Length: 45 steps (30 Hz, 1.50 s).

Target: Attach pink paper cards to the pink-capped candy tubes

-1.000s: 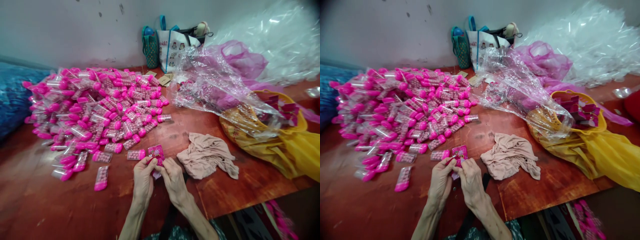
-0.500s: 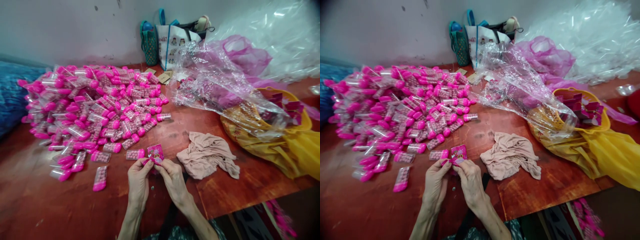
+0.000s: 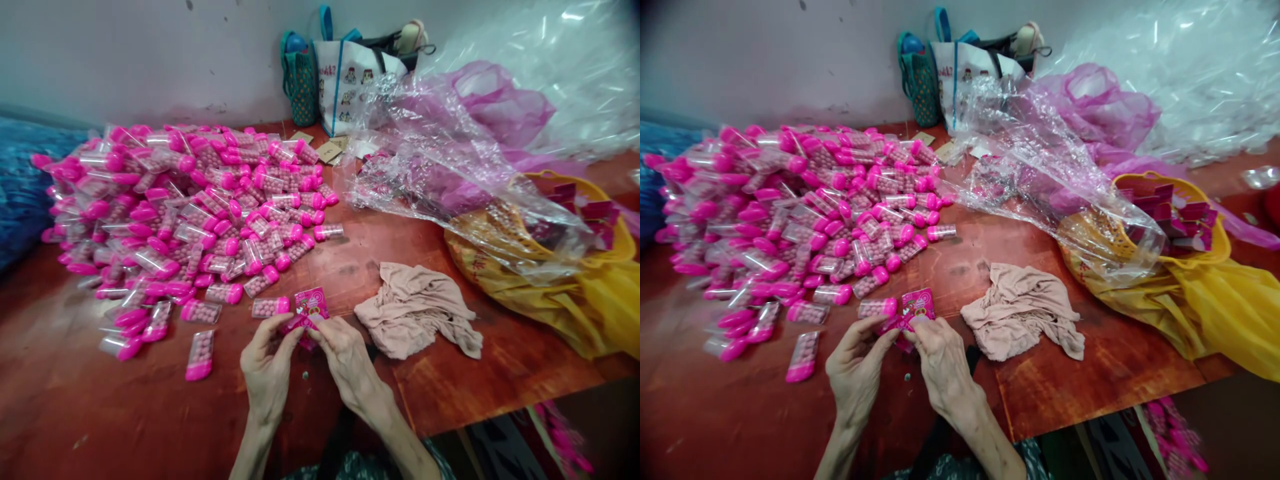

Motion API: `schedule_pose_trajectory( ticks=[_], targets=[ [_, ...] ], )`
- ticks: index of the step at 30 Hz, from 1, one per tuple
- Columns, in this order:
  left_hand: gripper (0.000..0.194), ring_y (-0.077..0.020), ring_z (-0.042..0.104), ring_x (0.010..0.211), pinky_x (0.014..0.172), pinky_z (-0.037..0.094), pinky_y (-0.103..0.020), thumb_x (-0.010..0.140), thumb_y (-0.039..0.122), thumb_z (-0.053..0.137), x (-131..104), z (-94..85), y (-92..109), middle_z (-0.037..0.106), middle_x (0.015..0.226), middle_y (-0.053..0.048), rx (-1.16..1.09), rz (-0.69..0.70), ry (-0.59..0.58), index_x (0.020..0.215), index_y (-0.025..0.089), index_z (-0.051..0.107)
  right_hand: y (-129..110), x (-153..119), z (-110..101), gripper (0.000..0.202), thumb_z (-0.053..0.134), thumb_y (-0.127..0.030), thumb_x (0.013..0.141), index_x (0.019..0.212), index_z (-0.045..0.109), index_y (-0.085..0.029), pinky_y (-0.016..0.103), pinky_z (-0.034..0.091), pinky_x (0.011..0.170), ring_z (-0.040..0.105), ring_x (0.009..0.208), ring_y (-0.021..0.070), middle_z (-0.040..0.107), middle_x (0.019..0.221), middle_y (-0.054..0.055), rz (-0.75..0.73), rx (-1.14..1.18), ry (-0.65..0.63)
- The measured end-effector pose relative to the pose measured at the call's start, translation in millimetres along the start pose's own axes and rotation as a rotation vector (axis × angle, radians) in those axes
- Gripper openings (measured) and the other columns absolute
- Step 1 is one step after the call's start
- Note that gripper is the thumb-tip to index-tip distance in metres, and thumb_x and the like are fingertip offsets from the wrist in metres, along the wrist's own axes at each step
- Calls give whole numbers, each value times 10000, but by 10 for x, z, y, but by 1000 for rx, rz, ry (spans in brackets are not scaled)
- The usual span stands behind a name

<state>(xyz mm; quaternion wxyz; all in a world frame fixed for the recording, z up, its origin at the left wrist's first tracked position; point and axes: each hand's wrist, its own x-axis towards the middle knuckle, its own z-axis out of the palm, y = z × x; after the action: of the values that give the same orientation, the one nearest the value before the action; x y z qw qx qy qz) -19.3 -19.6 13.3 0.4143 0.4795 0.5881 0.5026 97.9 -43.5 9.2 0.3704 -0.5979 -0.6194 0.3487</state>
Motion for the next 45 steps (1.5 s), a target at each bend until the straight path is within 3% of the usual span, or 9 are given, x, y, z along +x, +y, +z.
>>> schedule_pose_trajectory(
  ticks=[5,11,18,22,27,32,36,43,45],
  targets=[
    [142,-144,581,735,667,472,-206,613,120,702,62,-26,10,636,780,-9,7,35,-65,737,181,668,-12,-1,-31,232,362,-173,904,779,555,-202,282,395,640,542,676,175,606,702,37,-68,-62,24],
    [111,-135,564,690,631,462,-194,586,112,720,193,-135,-45,616,696,-3,-85,-130,-282,629,165,633,64,-20,-33,180,384,-179,899,844,555,-189,277,396,640,544,710,176,606,750,45,-83,-102,-36],
    [106,-168,583,717,683,452,-237,668,185,668,236,-143,-81,662,754,-40,4,-165,-421,765,165,704,107,4,-32,155,457,-185,880,894,611,-196,258,406,618,551,714,173,637,777,37,-10,-73,-62],
    [83,-169,574,717,692,437,-239,689,195,646,187,-99,-61,658,717,-44,-128,-195,-334,720,161,715,85,-16,-18,184,462,-245,885,979,618,-219,237,422,650,583,719,151,654,820,22,48,105,18],
    [81,-143,538,644,629,428,-231,681,204,648,103,-36,-26,619,658,-30,-361,-215,-181,648,147,696,26,-31,28,271,425,-316,896,787,640,-192,224,384,581,538,616,132,600,678,8,23,108,103],
    [31,-105,499,592,575,404,-191,649,187,685,91,-64,-103,595,596,8,-333,-141,-22,643,159,696,-59,-19,28,188,472,-298,874,833,613,-182,194,362,537,517,577,107,586,666,-19,84,295,26],
    [52,-83,479,532,521,396,-175,586,174,726,107,-143,-145,575,553,31,-406,-179,80,617,164,687,-109,-15,108,265,483,-303,867,661,580,-169,191,309,473,432,477,83,476,527,-50,118,308,26],
    [128,-140,588,659,591,476,-218,515,172,761,86,-475,-103,659,722,-41,-475,-365,-85,565,128,651,-139,-83,302,350,385,-284,914,609,524,-187,210,295,492,430,506,97,464,551,-36,13,81,-32],
    [124,-136,591,641,586,484,-218,518,167,757,81,-582,-113,659,689,-39,-467,-379,-48,537,125,641,-138,-105,347,305,394,-279,910,667,557,-196,213,334,532,484,561,114,527,606,-17,-70,21,-44]
  ],
)
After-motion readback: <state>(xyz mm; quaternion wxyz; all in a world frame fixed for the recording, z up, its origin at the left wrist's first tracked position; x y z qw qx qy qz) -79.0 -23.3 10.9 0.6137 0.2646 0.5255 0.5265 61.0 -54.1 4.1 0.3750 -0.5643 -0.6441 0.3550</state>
